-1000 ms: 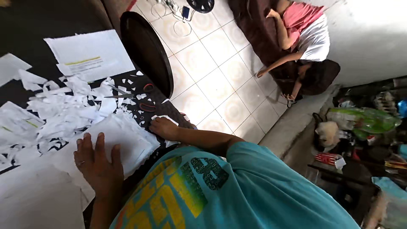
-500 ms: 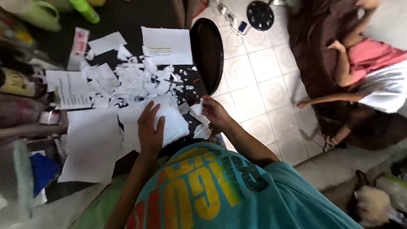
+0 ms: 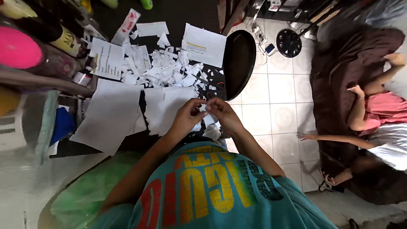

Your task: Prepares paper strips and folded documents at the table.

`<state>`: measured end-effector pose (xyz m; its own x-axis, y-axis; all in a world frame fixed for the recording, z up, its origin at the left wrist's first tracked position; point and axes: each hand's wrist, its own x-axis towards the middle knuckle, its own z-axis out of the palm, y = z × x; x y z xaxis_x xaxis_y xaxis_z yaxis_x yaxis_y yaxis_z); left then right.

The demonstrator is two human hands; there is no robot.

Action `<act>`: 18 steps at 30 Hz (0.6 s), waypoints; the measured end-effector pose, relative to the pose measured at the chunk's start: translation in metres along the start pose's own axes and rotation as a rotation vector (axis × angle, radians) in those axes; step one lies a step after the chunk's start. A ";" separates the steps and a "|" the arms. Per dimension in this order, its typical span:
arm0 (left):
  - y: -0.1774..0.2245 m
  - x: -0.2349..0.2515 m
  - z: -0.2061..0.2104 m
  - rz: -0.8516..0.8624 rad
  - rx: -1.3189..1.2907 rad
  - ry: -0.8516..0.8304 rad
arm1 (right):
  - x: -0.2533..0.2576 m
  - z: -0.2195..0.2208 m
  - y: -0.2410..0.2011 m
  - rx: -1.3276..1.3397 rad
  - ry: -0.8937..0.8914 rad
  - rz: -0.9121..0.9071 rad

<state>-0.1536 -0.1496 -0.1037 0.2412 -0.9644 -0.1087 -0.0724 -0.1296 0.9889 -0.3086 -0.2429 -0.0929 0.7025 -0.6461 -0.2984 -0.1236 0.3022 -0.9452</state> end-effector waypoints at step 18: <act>-0.061 -0.058 -0.062 -0.034 -0.137 0.283 | 0.019 0.033 0.009 -0.183 -0.036 0.025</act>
<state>-0.1029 -0.0711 -0.1517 0.5028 -0.8549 -0.1283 0.0663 -0.1098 0.9917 -0.2732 -0.2287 -0.1027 0.7220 -0.6134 -0.3200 -0.2644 0.1828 -0.9469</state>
